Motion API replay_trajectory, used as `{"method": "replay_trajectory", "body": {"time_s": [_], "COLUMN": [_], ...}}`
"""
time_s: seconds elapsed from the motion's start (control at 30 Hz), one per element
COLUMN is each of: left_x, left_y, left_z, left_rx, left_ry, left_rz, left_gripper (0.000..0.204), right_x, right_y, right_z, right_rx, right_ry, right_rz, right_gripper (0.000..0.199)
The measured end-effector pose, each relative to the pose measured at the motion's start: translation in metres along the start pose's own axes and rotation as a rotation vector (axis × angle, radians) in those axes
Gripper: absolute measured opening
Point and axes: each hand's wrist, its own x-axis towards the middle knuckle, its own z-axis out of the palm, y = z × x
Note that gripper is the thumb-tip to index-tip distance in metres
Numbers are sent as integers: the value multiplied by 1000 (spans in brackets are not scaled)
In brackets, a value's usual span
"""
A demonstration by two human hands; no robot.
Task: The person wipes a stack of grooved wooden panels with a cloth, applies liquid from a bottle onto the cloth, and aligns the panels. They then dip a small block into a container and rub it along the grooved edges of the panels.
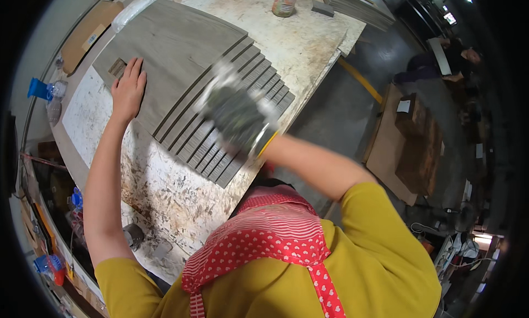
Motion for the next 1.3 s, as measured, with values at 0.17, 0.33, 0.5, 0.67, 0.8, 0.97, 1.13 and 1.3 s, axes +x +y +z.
{"method": "replay_trajectory", "body": {"time_s": [0.17, 0.33, 0.5, 0.67, 0.8, 0.97, 1.13, 1.3], "left_x": [3, 0, 7, 5, 4, 2, 4, 0], "left_y": [1, -3, 4, 3, 3, 4, 6, 4], "left_z": [4, 7, 6, 3, 7, -1, -2, -5], "left_rx": [0, -12, -18, -34, 6, -3, 18, -4], "left_ry": [28, 55, 82, 80, 25, -6, -20, -72], "left_rz": [8, 8, 40, 35, 4, 3, 19, -11], "left_gripper": [47, 47, 47, 47, 46, 46, 48, 48], "right_x": [-8, 15, -17, -7, -24, -33, -11, -24], "right_y": [-16, -35, -61, -31, -100, -39, 33, 155], "right_z": [18, -22, 35, 21, 29, 23, 36, 43], "right_rx": [451, 184, 597, 570, 703, 871, 770, 932], "right_ry": [-81, -442, 217, -61, -430, 7, -250, -176], "right_rz": [-29, 133, -116, 105, -148, -172, -215, 684], "right_gripper": [48, 31, 42, 25, 52, 60, 47, 17]}}
